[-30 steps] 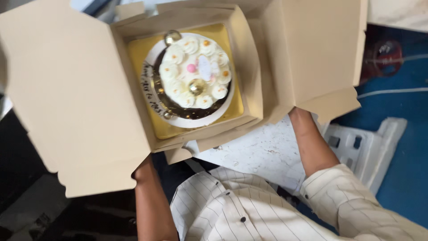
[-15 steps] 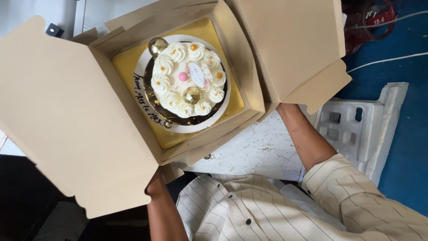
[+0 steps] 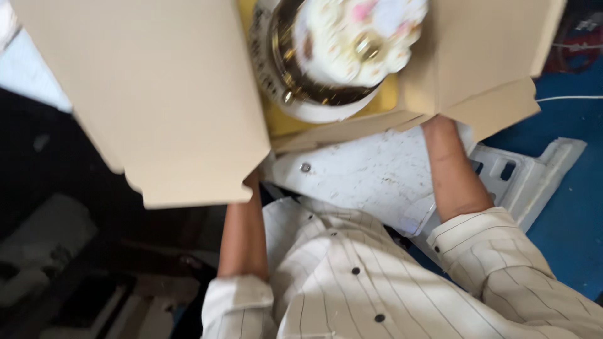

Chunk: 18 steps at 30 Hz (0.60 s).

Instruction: The person folds and assembles a flat cardboard sheet into a box. They then place a decorated cake into the assembled box and close the flaps.

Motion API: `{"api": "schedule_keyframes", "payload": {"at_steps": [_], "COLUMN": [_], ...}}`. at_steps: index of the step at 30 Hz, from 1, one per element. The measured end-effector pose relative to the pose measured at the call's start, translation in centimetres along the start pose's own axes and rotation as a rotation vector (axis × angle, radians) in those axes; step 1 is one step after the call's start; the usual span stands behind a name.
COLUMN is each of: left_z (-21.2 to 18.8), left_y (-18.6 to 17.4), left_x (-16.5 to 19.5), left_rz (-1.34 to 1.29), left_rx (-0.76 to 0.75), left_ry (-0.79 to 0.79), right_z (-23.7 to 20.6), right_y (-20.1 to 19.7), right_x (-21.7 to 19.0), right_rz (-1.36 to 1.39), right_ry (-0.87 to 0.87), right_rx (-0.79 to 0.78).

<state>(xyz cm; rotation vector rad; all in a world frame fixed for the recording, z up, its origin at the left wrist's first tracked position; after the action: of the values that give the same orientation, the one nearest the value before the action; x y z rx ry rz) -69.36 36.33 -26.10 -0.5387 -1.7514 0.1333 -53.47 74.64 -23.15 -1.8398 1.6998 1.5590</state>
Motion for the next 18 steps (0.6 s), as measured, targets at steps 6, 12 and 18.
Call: {"api": "schedule_keyframes", "payload": {"at_steps": [6, 12, 18], "left_z": [0.2, 0.1, -4.9], "left_y": [-0.2, -3.2, -10.9], "left_x": [1.0, 1.9, 3.3], "left_rz": [-0.031, 0.114, 0.622], "left_rx": [-0.018, -0.131, -0.206], "left_ry": [0.064, 0.195, 0.8], "right_z": [-2.0, -4.2, -13.0], "right_y": [3.0, 2.2, -3.9], "right_x": [0.4, 0.2, -0.2], "right_rz": [-0.061, -0.058, -0.23], "right_ry": [-0.001, -0.043, -0.292], "right_rx": [-0.054, -0.081, 0.123]}}
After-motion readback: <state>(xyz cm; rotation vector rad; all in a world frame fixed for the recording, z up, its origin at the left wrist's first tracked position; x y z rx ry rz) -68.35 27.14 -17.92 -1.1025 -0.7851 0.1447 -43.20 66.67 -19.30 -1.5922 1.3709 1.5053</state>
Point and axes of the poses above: each hand's wrist, its own z-axis towards the middle knuckle, its own y-axis out of the palm, x = y × z, the point moved 6 cm from there along z, towards the middle knuckle, and after that the axes turned 12 degrees about -y, right-handed, at the moved point
